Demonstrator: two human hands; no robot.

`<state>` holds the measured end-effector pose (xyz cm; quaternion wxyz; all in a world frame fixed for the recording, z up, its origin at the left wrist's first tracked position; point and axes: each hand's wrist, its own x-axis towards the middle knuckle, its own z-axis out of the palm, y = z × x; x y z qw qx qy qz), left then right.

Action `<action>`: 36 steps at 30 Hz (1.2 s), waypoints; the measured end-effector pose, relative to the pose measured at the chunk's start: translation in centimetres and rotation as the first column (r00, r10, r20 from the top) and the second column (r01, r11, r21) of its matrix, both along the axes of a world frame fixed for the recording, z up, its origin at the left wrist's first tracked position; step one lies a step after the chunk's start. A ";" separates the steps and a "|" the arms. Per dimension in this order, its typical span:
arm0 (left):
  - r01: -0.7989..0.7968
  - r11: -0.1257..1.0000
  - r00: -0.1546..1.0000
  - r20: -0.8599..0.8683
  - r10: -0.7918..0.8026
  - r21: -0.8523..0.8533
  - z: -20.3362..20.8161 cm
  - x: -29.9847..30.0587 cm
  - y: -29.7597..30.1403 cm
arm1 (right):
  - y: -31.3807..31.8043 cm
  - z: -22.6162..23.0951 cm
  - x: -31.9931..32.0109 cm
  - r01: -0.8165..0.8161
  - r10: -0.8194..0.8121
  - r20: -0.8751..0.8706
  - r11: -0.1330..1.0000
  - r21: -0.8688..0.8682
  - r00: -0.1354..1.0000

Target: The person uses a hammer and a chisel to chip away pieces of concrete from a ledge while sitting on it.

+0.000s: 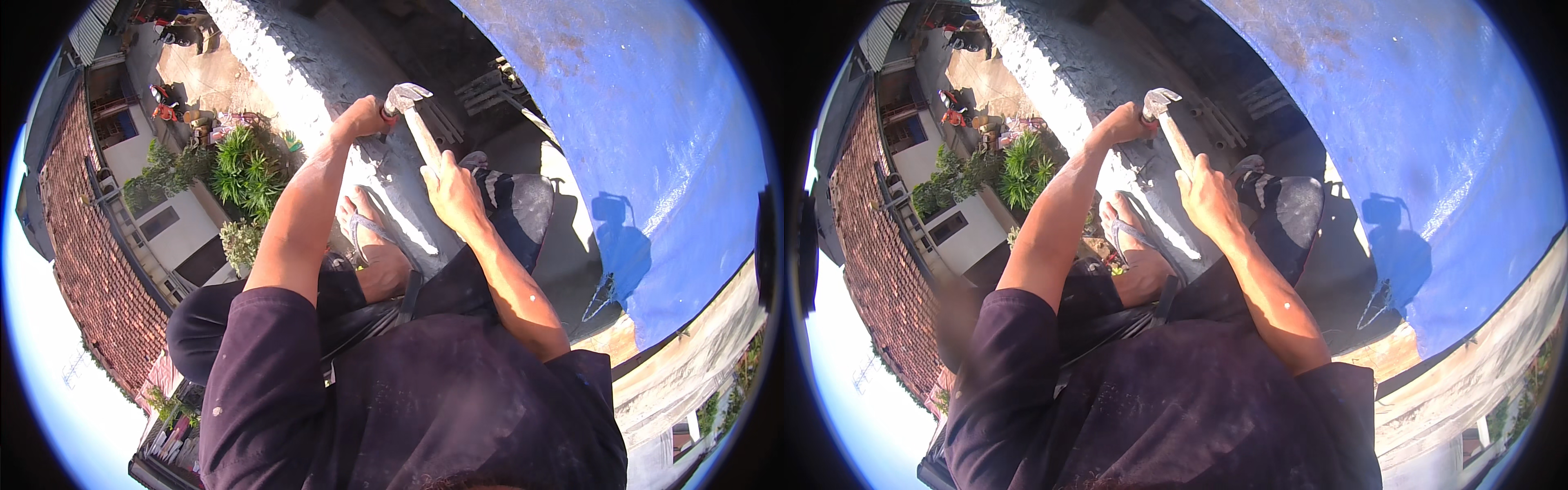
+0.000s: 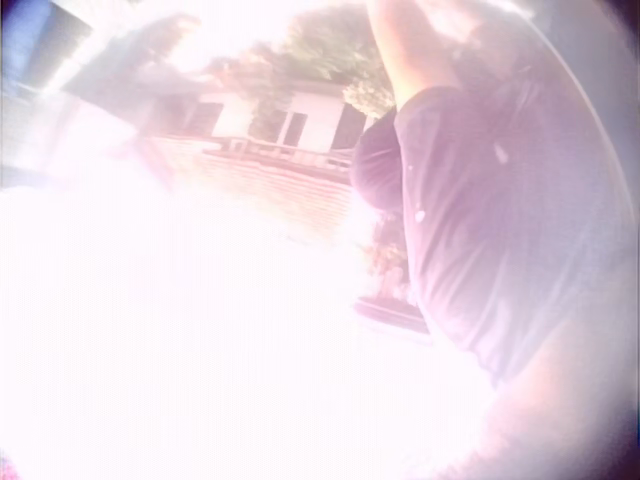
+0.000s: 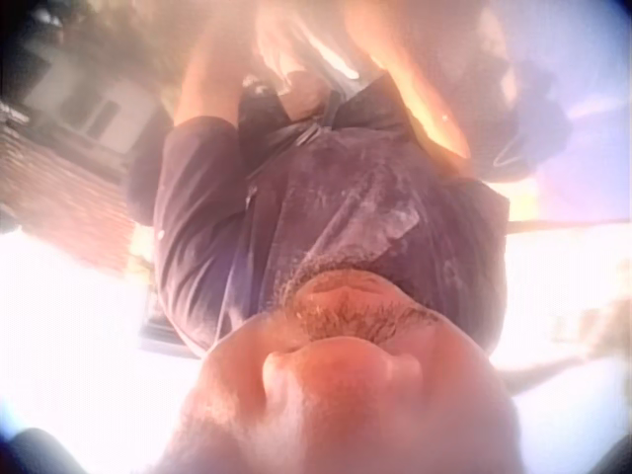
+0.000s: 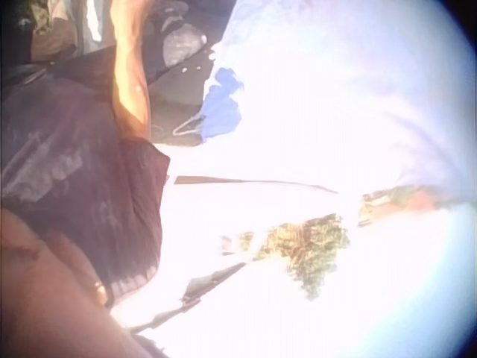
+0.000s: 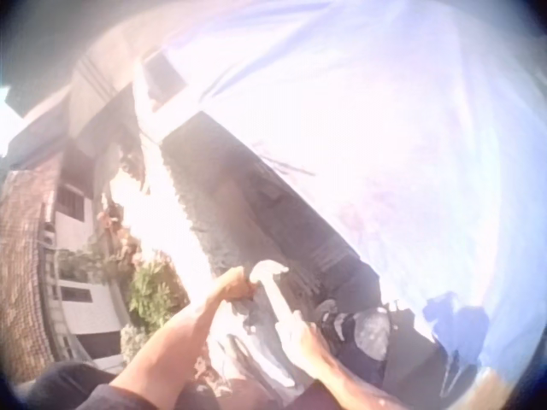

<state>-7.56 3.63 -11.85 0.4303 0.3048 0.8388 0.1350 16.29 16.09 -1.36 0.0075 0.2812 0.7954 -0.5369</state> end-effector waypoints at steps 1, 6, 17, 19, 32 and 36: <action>0.017 1.000 1.000 0.001 -0.017 0.010 -0.3 0.3 0.1 | 0.3 -1.1 0.6 -0.124 0.132 0.152 0.990 -0.064 0.979; -0.016 0.999 0.995 0.100 0.013 0.033 -0.4 -0.3 -2.2 | 2.0 6.5 0.0 0.015 -0.033 -0.082 0.975 -0.220 0.996; 0.140 0.981 0.990 0.026 -0.138 -0.133 0.7 -0.6 -0.1 | -0.6 -0.6 1.6 -0.128 0.131 0.106 0.991 -0.038 0.986; 0.050 0.999 0.999 0.007 -0.050 -0.011 -1.4 -0.2 -2.8 | -0.1 2.5 1.5 -0.096 0.099 0.027 0.992 -0.075 0.995; 0.191 0.970 0.977 -0.067 -0.203 -0.147 -1.6 -0.4 -1.5 | -0.3 -1.2 1.8 -0.087 0.088 0.035 0.996 -0.025 0.996; 0.112 0.992 0.992 0.059 -0.108 -0.065 -1.0 -0.1 -2.0 | 1.4 5.7 1.8 0.044 -0.065 -0.155 0.990 -0.137 0.986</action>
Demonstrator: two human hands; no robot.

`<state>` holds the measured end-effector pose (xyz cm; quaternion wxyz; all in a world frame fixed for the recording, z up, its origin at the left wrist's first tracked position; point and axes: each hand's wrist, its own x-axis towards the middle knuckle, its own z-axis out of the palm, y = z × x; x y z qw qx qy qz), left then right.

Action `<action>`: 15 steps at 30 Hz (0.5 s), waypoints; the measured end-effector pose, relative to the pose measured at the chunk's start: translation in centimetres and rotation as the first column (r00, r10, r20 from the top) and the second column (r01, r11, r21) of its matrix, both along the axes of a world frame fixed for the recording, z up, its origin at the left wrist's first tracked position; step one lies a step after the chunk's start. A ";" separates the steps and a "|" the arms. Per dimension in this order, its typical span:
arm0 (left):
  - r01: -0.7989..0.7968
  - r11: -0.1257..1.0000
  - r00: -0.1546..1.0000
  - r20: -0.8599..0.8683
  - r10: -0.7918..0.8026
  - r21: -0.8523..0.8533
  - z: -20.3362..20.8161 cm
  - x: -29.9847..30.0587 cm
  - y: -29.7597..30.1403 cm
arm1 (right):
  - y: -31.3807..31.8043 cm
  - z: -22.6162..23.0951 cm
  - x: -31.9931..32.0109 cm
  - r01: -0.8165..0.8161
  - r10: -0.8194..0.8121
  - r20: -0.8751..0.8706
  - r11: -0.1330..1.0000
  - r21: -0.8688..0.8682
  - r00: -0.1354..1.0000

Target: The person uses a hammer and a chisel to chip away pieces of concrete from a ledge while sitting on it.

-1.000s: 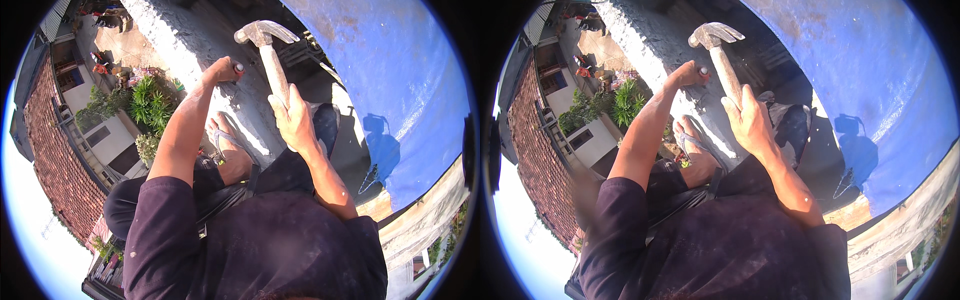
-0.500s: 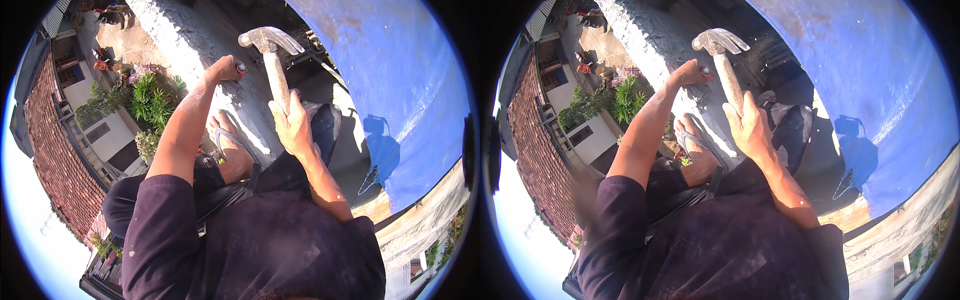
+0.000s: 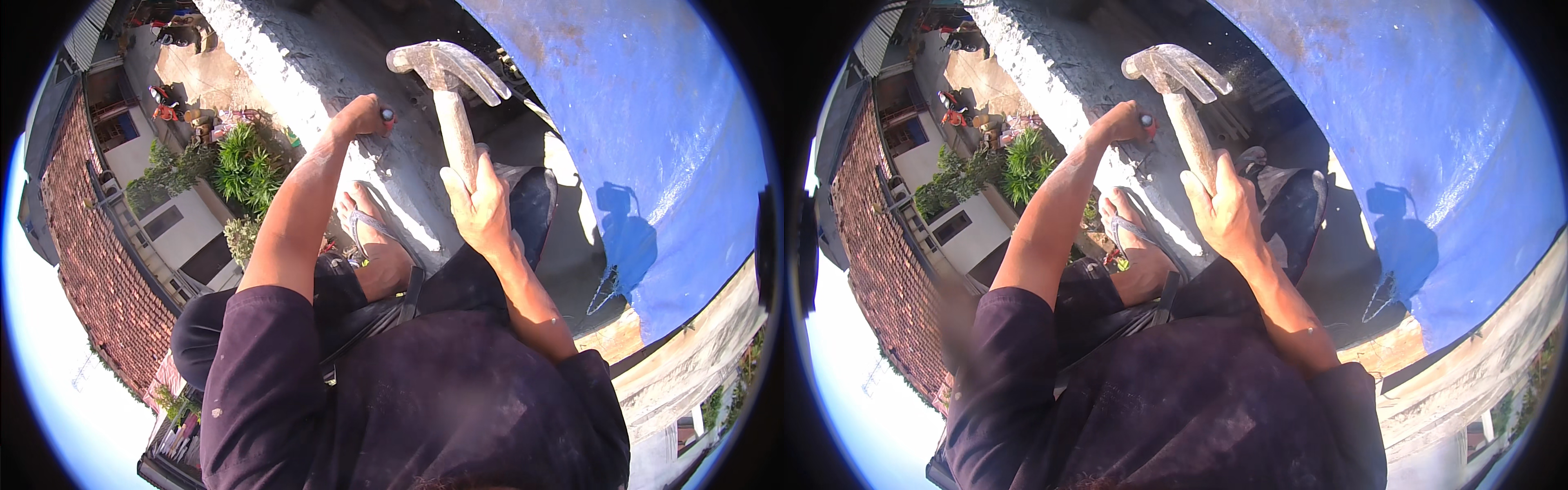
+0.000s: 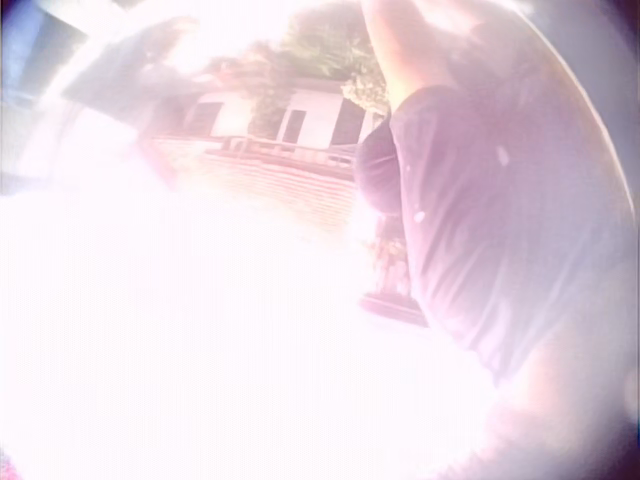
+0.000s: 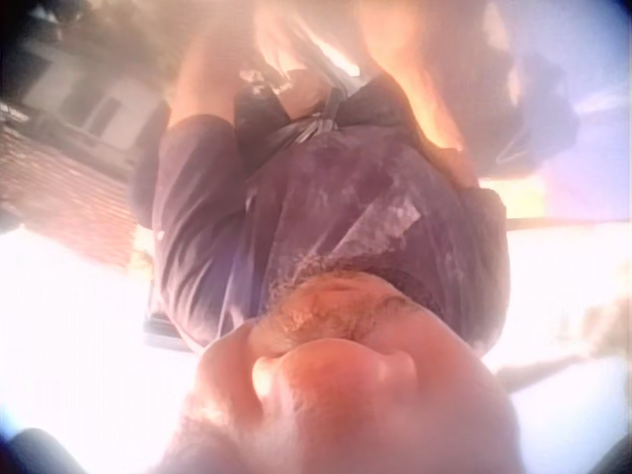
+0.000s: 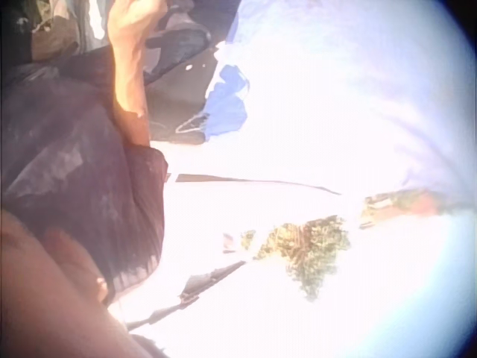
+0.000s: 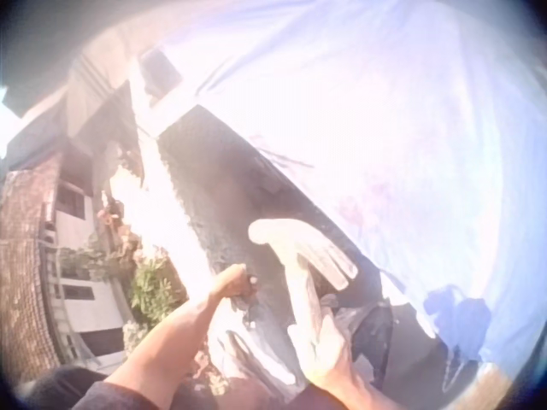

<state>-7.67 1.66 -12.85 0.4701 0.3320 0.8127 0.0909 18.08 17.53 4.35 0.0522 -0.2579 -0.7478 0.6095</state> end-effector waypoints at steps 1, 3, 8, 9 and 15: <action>0.012 1.000 1.000 0.010 -0.012 -0.008 0.0 -0.4 0.3 | 0.1 0.6 -0.3 0.074 -0.078 -0.102 0.996 -0.044 0.992; 0.023 1.000 1.000 -0.019 -0.022 0.016 -0.1 0.0 0.8 | -0.4 -0.3 -0.4 0.231 -0.229 -0.314 0.972 -0.030 0.922; -0.003 1.000 1.000 -0.029 0.004 0.028 -1.3 0.2 0.2 | -1.7 -1.3 0.1 0.151 -0.170 -0.121 0.976 -0.155 0.978; -0.005 1.000 0.999 -0.039 0.006 0.014 -1.7 0.0 -0.3 | -2.2 -1.2 0.1 0.173 -0.201 -0.153 0.968 -0.181 0.967; -0.015 0.997 0.998 -0.065 0.010 -0.079 -2.0 0.4 0.7 | -3.2 -5.1 -0.3 0.363 -0.346 -0.369 0.931 -0.025 0.863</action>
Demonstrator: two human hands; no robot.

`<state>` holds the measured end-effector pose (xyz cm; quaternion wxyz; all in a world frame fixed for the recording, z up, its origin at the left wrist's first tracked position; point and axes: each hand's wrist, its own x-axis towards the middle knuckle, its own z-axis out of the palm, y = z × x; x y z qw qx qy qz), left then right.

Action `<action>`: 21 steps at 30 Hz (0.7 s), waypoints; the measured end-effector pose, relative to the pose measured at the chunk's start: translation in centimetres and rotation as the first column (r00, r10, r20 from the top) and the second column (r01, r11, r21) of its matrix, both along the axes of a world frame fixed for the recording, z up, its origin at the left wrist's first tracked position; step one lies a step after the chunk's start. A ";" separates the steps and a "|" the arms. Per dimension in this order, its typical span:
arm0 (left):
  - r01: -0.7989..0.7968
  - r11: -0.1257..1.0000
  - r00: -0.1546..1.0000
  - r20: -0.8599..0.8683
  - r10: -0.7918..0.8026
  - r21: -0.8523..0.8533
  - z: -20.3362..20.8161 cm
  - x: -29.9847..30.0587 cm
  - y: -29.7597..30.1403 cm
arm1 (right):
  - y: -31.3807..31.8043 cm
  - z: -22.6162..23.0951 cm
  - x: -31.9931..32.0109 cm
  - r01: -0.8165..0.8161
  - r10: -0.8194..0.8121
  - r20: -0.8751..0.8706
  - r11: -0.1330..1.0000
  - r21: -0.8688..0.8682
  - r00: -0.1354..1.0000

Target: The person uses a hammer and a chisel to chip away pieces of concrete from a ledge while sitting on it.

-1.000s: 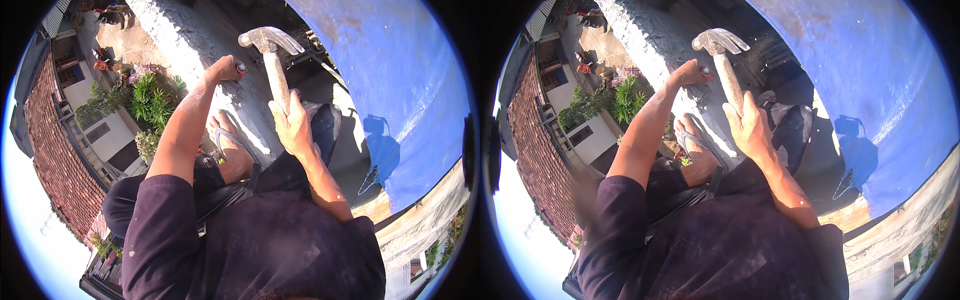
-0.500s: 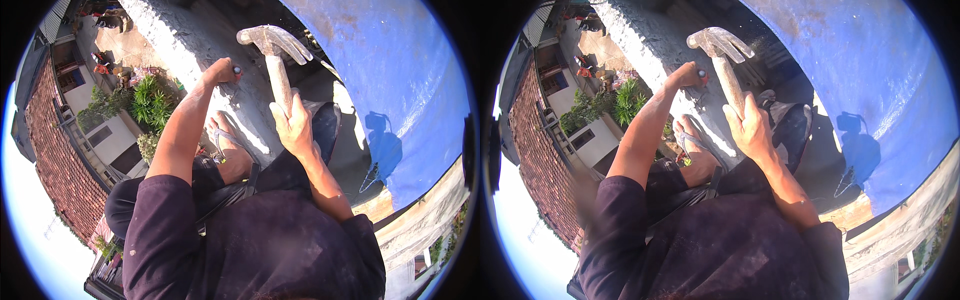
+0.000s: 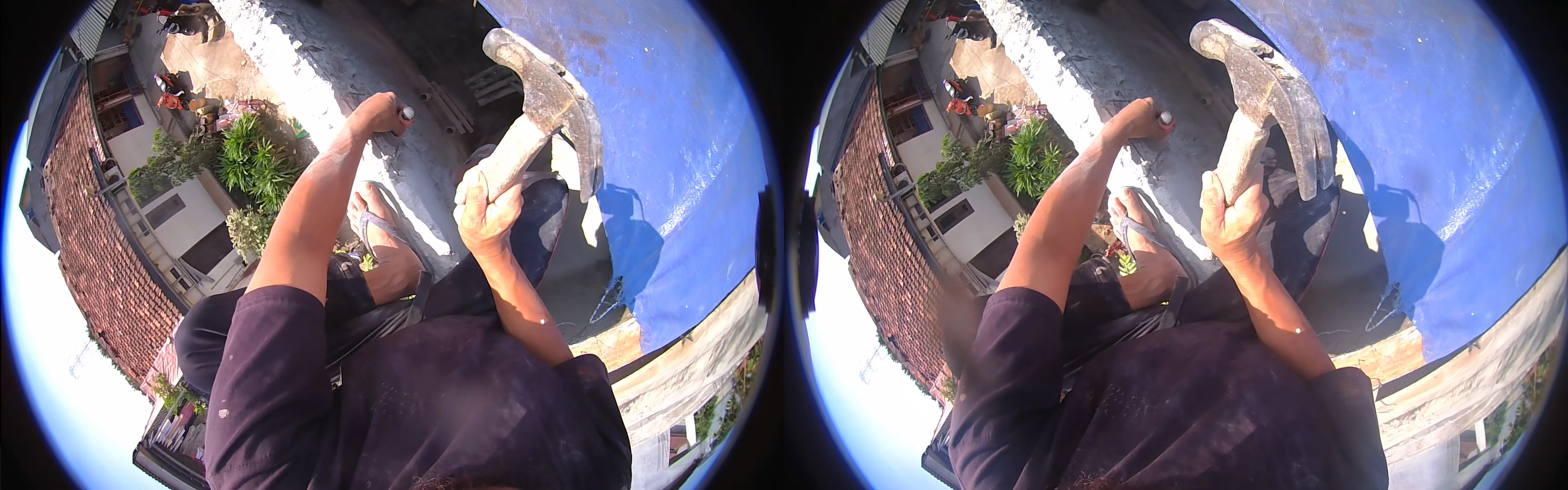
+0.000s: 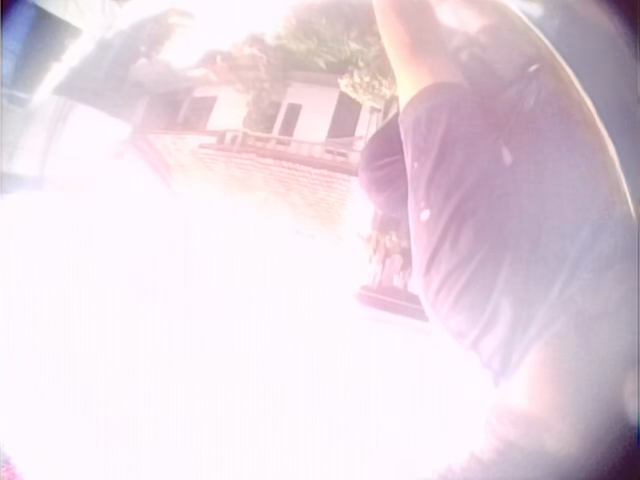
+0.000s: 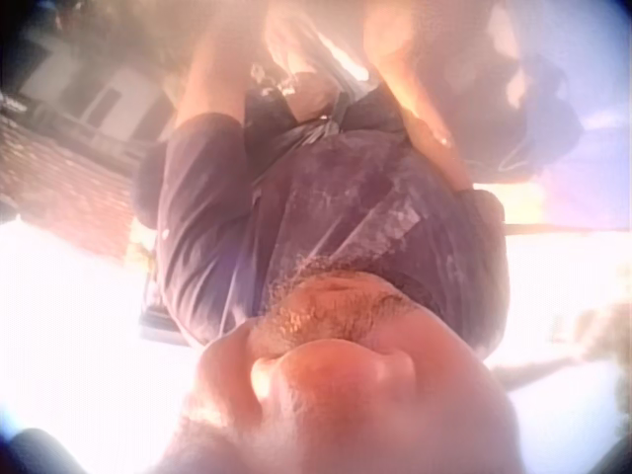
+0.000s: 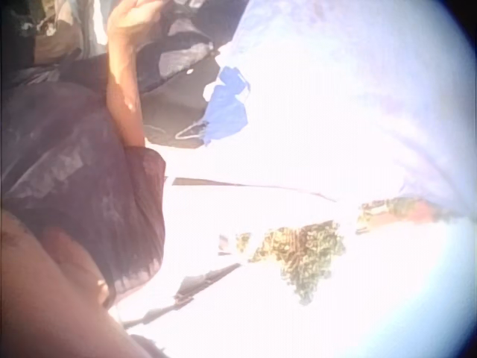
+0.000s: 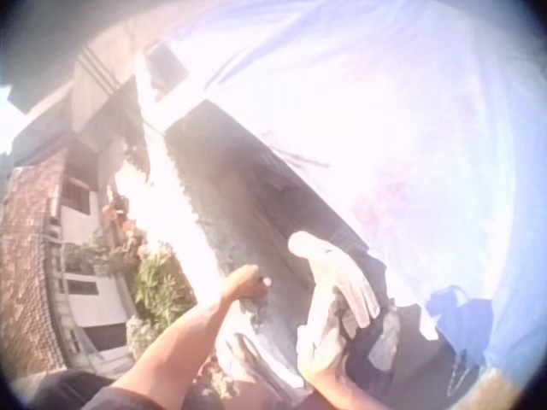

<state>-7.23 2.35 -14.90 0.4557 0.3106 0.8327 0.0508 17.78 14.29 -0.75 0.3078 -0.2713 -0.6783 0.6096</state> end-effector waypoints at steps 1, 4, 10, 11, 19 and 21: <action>0.004 1.000 1.000 -0.014 -0.004 -0.005 0.7 0.0 0.6 | -0.2 0.4 -0.4 -0.045 0.014 0.168 0.982 0.183 0.986; 0.099 0.993 0.995 -0.014 -0.100 -0.063 2.3 0.3 2.2 | 1.1 -4.0 0.5 -0.452 0.433 0.635 0.880 -0.144 0.640; -0.005 1.000 1.000 0.021 0.004 0.026 1.5 -0.2 0.3 | 3.8 4.5 -1.5 -0.215 0.228 0.281 0.974 -0.077 0.932; 0.004 1.000 1.000 0.000 -0.004 0.010 1.3 -0.2 0.3 | 3.9 5.5 -2.1 -0.115 0.141 0.132 0.975 -0.189 0.981; 0.175 0.982 0.982 -0.062 -0.179 -0.067 -0.1 0.0 1.8 | 0.3 -4.0 1.7 -0.437 0.395 0.630 0.894 -0.098 0.668; 0.099 0.995 0.991 -0.092 -0.097 0.013 -1.6 -1.3 0.0 | 0.8 -1.7 1.0 -0.424 0.423 0.547 0.896 -0.134 0.722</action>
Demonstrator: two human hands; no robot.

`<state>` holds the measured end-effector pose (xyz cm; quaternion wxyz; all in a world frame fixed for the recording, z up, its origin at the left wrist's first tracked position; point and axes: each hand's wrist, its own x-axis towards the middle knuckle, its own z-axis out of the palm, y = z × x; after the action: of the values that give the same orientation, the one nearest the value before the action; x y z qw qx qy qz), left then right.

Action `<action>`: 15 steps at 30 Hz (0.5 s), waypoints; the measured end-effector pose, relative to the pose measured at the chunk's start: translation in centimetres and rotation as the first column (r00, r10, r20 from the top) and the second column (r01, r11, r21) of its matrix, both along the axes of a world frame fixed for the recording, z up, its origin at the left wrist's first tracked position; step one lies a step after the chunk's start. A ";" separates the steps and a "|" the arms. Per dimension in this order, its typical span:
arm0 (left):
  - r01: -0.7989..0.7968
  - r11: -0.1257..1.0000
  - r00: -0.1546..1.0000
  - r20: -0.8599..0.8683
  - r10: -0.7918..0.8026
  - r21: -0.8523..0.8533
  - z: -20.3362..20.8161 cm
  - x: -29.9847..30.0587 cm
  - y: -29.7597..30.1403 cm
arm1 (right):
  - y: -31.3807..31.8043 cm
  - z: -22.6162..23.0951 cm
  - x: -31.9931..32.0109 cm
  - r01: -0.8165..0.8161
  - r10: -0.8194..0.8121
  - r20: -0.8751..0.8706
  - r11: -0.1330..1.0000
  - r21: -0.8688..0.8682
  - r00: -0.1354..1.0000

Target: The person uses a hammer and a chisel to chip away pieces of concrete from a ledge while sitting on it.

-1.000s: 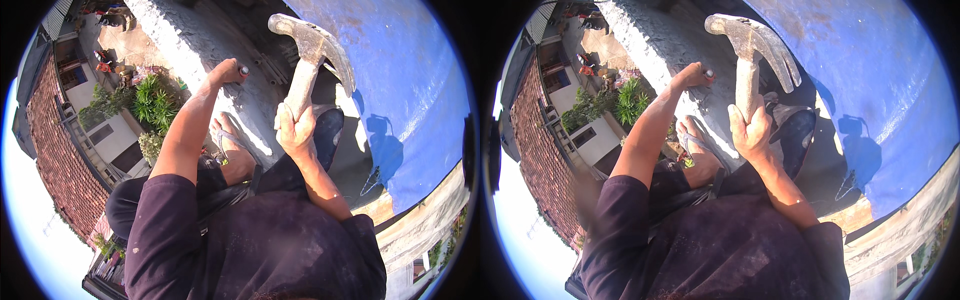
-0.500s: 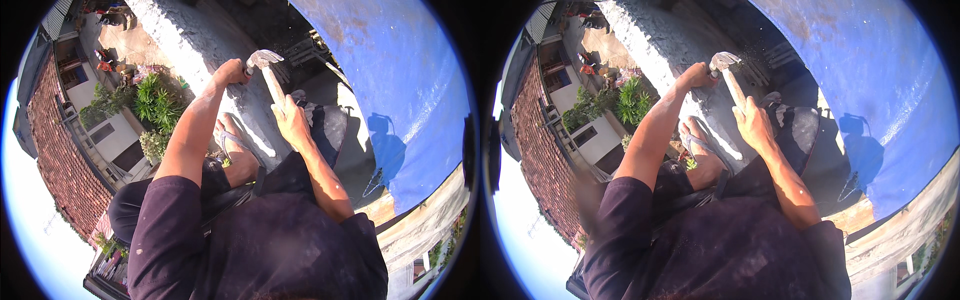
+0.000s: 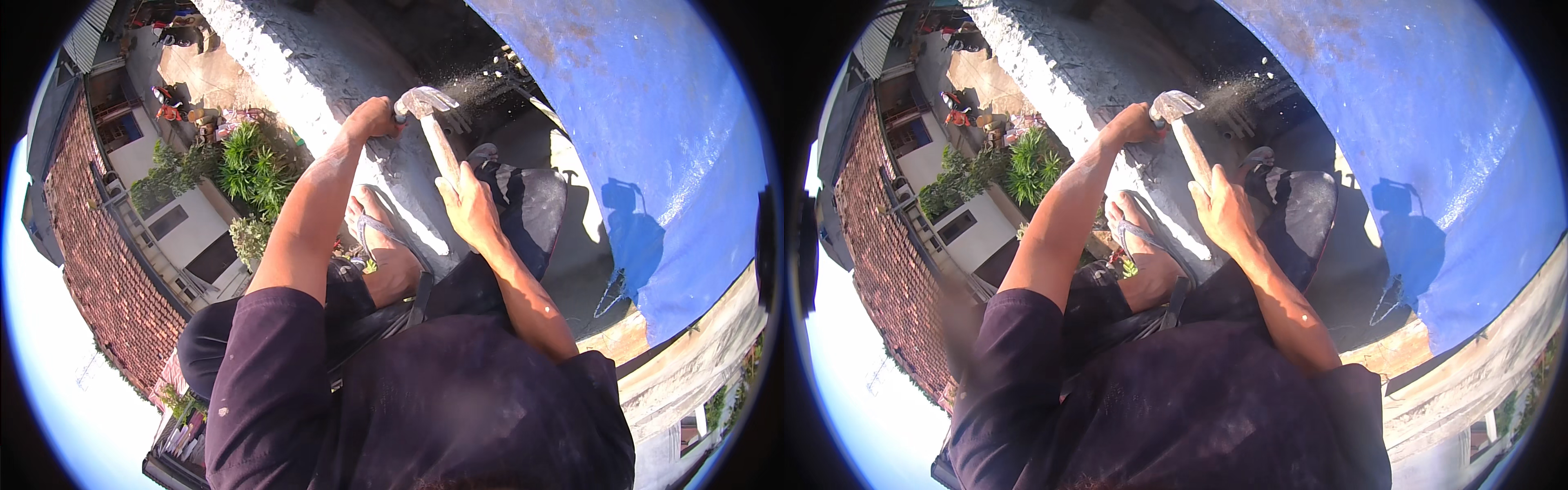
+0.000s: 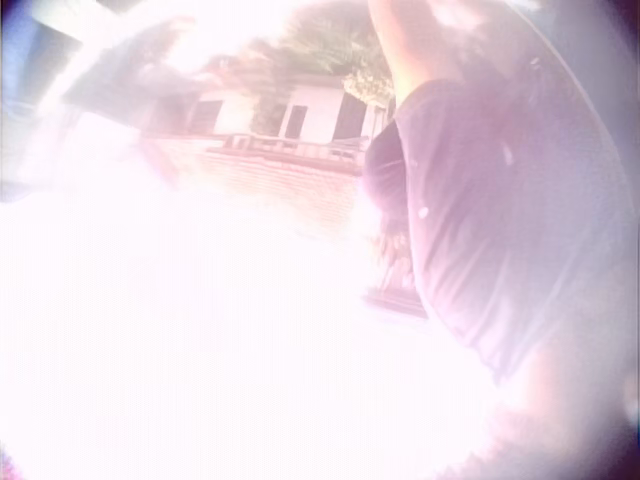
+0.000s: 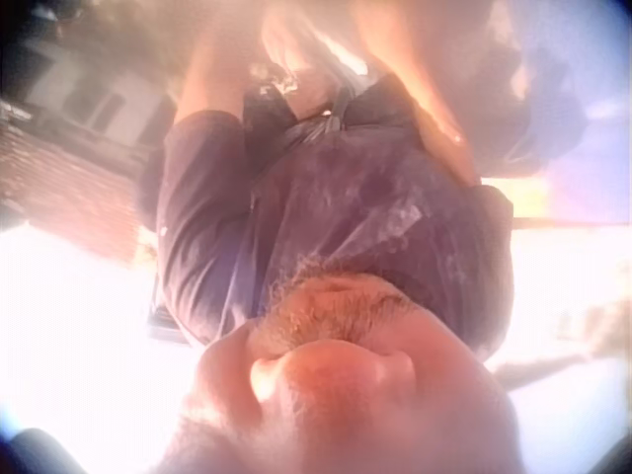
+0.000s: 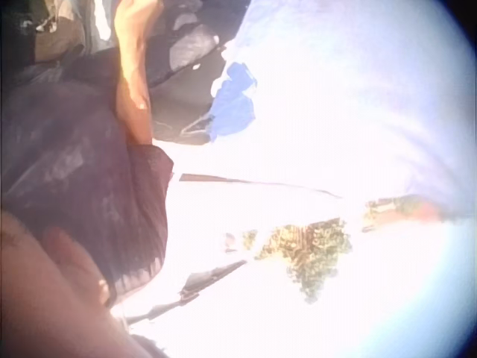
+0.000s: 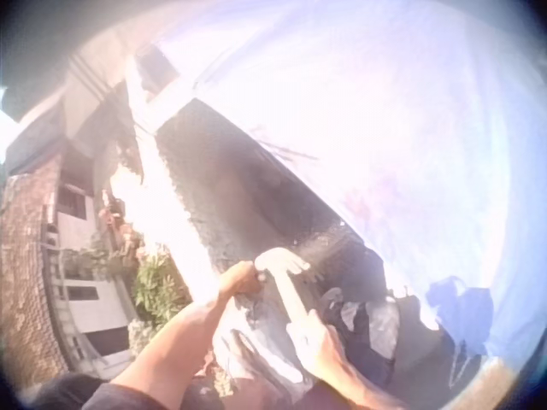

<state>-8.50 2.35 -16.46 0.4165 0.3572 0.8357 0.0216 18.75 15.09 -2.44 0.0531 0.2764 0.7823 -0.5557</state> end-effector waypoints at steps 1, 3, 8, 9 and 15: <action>-0.048 0.998 0.999 0.021 0.047 0.030 -1.0 0.8 -1.6 | 0.4 1.9 -0.4 0.027 -0.028 -0.054 0.999 -0.029 0.998; -0.086 0.996 0.992 0.085 0.088 -0.027 -0.5 0.5 -0.6 | 1.7 5.1 -1.4 0.170 -0.196 -0.180 0.975 -0.146 0.964; -0.092 0.996 0.987 0.134 0.092 -0.012 2.0 1.1 0.5 | 0.6 4.1 -2.6 0.421 -0.562 -0.476 0.825 -0.376 0.676; -0.099 0.995 0.985 0.140 0.098 0.005 2.3 0.9 0.6 | -0.5 1.8 -1.7 0.418 -0.512 -0.443 0.858 -0.299 0.735; -0.136 0.985 0.991 0.005 0.137 -0.105 1.5 1.7 1.1 | 1.2 -0.1 -0.9 0.041 -0.042 0.043 0.999 0.033 0.998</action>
<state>-6.82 3.43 -14.93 0.4371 0.2769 0.8557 0.0086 17.82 16.30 -2.58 0.0541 0.3055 0.7838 -0.5380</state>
